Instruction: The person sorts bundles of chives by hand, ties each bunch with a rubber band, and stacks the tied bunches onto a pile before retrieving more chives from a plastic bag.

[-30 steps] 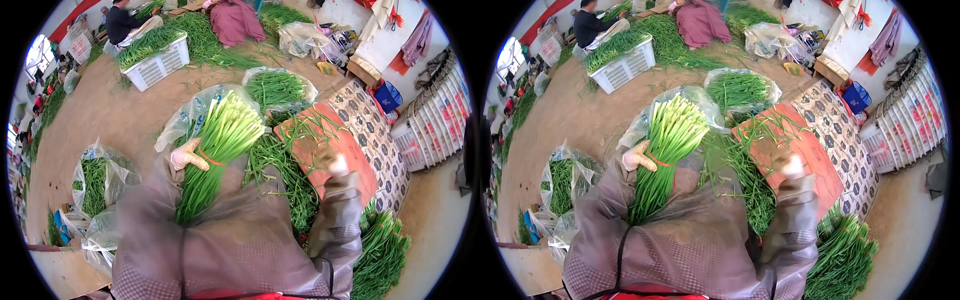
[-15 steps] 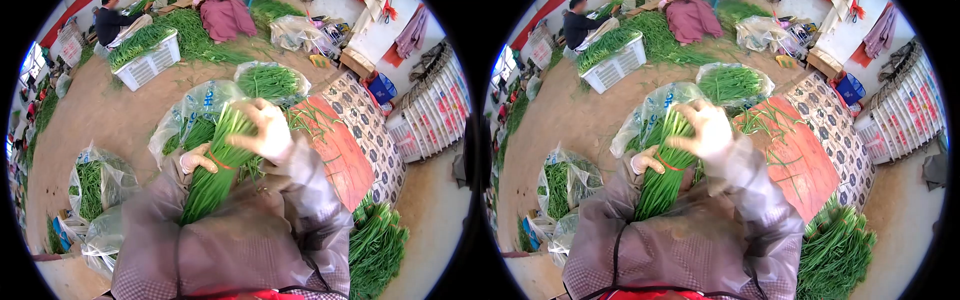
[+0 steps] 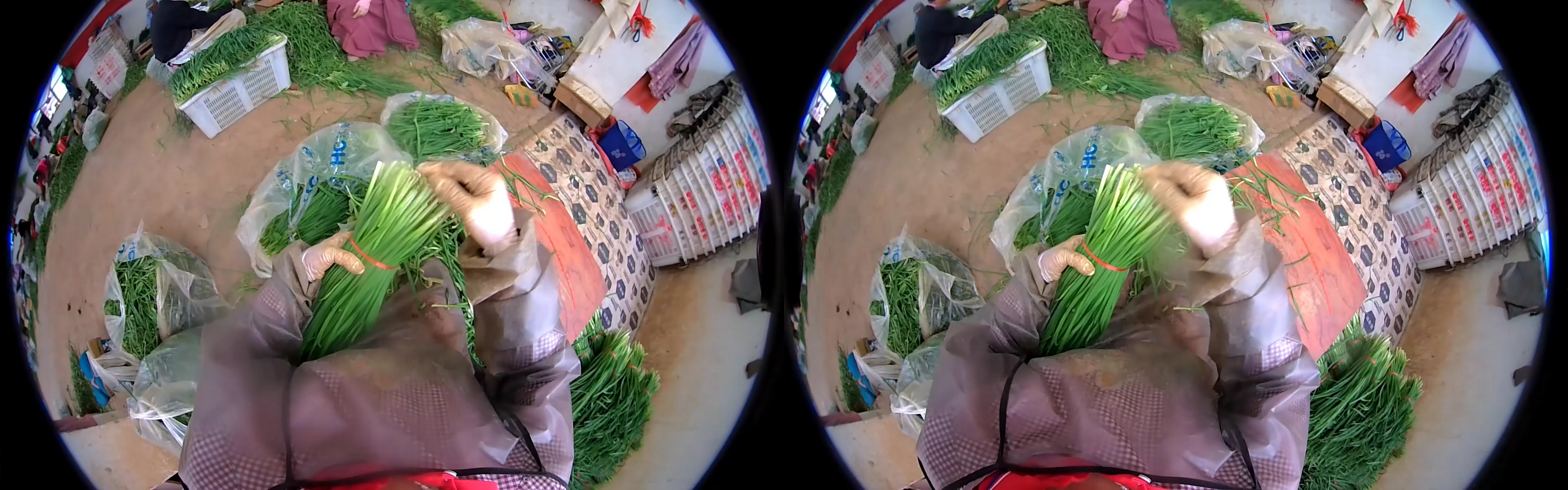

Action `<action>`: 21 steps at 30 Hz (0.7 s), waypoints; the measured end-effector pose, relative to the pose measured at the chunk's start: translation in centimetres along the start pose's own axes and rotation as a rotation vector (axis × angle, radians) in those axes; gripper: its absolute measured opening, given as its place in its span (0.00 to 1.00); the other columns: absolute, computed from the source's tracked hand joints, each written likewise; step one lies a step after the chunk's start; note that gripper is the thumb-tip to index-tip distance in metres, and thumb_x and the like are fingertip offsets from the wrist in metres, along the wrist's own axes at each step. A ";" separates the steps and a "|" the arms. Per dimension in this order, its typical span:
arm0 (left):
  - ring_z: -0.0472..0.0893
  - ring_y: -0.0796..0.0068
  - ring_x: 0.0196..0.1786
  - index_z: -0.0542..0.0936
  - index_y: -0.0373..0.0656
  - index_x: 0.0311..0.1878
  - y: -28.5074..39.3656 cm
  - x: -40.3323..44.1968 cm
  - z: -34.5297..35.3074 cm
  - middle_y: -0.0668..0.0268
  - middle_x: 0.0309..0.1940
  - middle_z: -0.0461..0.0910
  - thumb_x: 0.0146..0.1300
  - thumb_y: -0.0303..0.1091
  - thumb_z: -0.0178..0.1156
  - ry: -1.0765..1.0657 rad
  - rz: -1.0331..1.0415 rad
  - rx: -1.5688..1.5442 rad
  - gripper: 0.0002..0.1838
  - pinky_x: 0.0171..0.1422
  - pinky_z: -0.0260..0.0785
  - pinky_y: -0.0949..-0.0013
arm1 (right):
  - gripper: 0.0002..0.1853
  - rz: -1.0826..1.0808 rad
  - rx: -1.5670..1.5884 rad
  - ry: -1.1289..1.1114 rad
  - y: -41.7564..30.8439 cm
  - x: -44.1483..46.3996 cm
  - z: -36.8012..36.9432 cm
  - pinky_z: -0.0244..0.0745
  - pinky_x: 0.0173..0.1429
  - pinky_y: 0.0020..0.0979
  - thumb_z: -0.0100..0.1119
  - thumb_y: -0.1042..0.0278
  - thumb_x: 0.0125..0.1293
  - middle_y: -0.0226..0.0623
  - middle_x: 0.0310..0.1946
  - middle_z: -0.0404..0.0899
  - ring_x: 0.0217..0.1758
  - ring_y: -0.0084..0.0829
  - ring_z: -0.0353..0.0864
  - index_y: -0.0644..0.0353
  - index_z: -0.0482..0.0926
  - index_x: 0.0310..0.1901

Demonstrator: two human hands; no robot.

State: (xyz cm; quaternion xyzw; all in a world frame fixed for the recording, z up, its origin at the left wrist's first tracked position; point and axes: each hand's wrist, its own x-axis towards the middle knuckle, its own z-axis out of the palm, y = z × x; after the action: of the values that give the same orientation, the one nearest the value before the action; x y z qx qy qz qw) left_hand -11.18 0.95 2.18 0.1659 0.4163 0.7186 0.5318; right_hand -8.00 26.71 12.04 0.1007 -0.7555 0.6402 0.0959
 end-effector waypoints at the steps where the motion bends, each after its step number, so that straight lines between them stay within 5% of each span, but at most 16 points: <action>1: 0.76 0.65 0.58 0.69 0.34 0.63 0.1 0.1 0.1 0.56 0.56 0.77 0.45 0.25 0.64 -0.006 -0.012 -0.004 0.37 0.65 0.66 0.65 | 0.12 -0.004 -0.114 -0.028 0.6 -0.2 0.7 0.75 0.44 0.27 0.62 0.69 0.63 0.39 0.34 0.85 0.36 0.23 0.80 0.64 0.83 0.46; 4: 0.77 0.66 0.56 0.69 0.34 0.63 0.2 0.1 0.4 0.57 0.55 0.77 0.45 0.25 0.64 0.008 -0.014 -0.021 0.36 0.64 0.68 0.65 | 0.14 0.022 -0.273 0.065 1.0 -0.3 1.7 0.75 0.40 0.27 0.65 0.65 0.59 0.43 0.31 0.84 0.33 0.26 0.81 0.63 0.83 0.44; 7: 0.78 0.67 0.55 0.69 0.34 0.63 0.0 0.0 0.2 0.58 0.54 0.78 0.45 0.25 0.65 0.038 -0.005 -0.036 0.36 0.63 0.69 0.64 | 0.11 0.113 -0.267 -0.018 1.2 0.0 2.1 0.73 0.44 0.24 0.63 0.70 0.63 0.33 0.34 0.83 0.37 0.19 0.76 0.66 0.82 0.45; 13: 0.77 0.66 0.56 0.68 0.35 0.63 -0.4 0.0 0.0 0.58 0.54 0.77 0.46 0.27 0.65 0.071 0.014 -0.022 0.36 0.63 0.68 0.64 | 0.08 0.114 -0.266 -0.035 2.0 0.2 3.1 0.70 0.34 0.24 0.66 0.68 0.61 0.28 0.25 0.79 0.29 0.17 0.72 0.65 0.82 0.34; 21: 0.76 0.67 0.58 0.65 0.35 0.66 -1.1 0.2 -0.6 0.58 0.56 0.76 0.46 0.28 0.67 0.032 0.019 -0.013 0.40 0.65 0.66 0.64 | 0.08 0.088 -0.013 0.179 2.5 0.5 3.4 0.67 0.30 0.25 0.64 0.71 0.58 0.29 0.16 0.75 0.21 0.18 0.67 0.64 0.80 0.24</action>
State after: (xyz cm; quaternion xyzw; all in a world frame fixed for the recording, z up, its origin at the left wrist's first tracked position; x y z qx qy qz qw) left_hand -10.91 0.99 0.92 0.1548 0.4183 0.7288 0.5196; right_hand -9.26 23.72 9.23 0.0092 -0.7519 0.6452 0.1353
